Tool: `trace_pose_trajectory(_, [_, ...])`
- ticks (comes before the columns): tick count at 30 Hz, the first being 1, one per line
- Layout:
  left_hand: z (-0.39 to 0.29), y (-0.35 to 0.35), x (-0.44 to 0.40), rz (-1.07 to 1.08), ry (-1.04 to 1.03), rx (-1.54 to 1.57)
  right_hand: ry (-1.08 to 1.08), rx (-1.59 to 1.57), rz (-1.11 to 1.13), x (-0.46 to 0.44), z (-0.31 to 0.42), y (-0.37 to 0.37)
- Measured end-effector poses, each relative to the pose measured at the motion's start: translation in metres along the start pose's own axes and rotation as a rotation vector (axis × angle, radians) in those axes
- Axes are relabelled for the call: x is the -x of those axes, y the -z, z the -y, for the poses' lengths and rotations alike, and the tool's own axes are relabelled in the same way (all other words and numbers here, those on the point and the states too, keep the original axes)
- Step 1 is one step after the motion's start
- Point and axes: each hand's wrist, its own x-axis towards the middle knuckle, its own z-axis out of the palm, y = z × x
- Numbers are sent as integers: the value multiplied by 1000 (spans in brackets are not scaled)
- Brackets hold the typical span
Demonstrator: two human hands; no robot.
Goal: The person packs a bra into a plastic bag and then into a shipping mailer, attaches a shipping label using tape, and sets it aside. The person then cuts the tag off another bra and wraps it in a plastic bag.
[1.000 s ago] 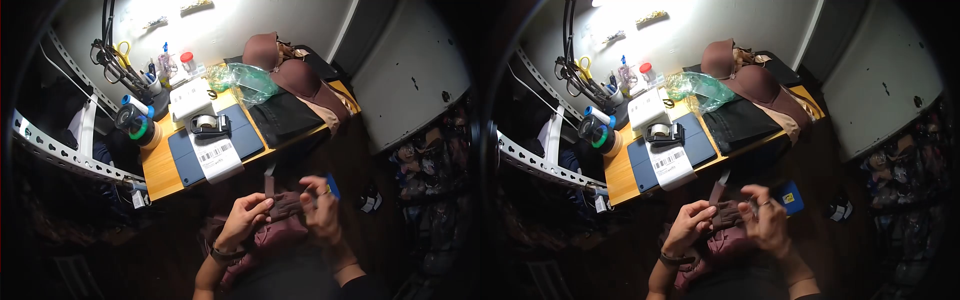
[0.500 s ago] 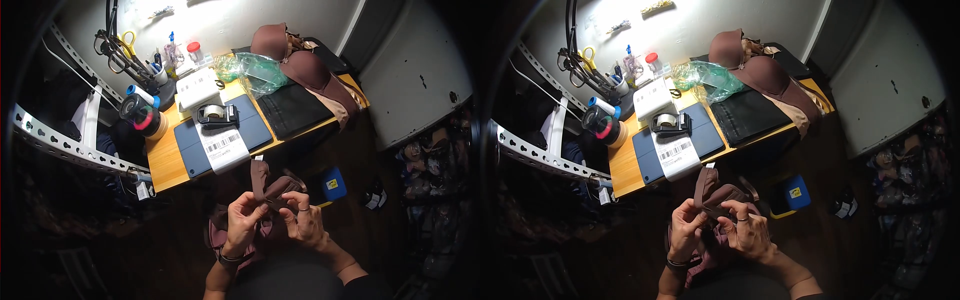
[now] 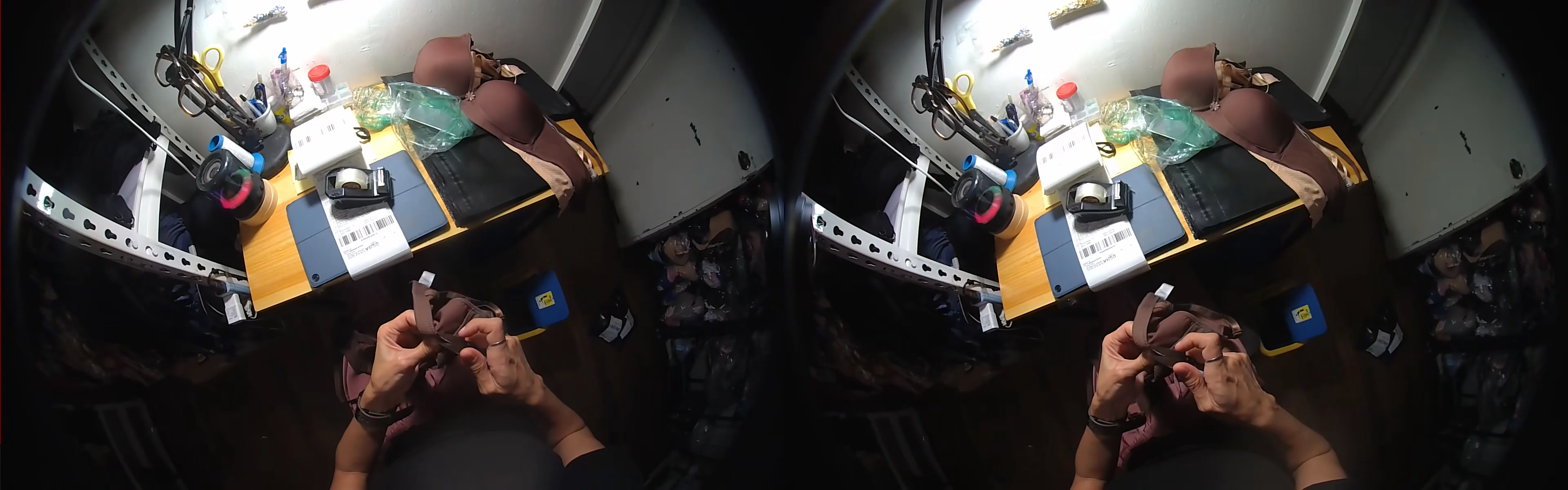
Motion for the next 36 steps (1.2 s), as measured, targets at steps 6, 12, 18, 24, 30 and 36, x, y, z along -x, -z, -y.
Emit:
trace_pose_trajectory(6, [-1, 2, 0, 23, -1, -43, -37, -79, 54, 1, 0, 4])
trace_pose_trajectory(12, [-2, 1, 0, 49, -3, -56, -71, -126, 80, 4, -4, 4])
trace_pose_trajectory(18, [-2, -3, 2, 42, -24, -61, -107, -157, 39, 5, -2, 4])
trace_pose_trajectory(24, [-11, -12, 1, 47, 15, -71, -138, -711, -185, -7, -1, 17])
trace_pose_trajectory(30, [-3, -44, 2, 363, -74, -860, -191, -568, 344, -38, 1, 52])
trace_pose_trajectory(36, [-24, -30, -16, 115, -28, -929, -149, -41, 870, -34, -33, 139])
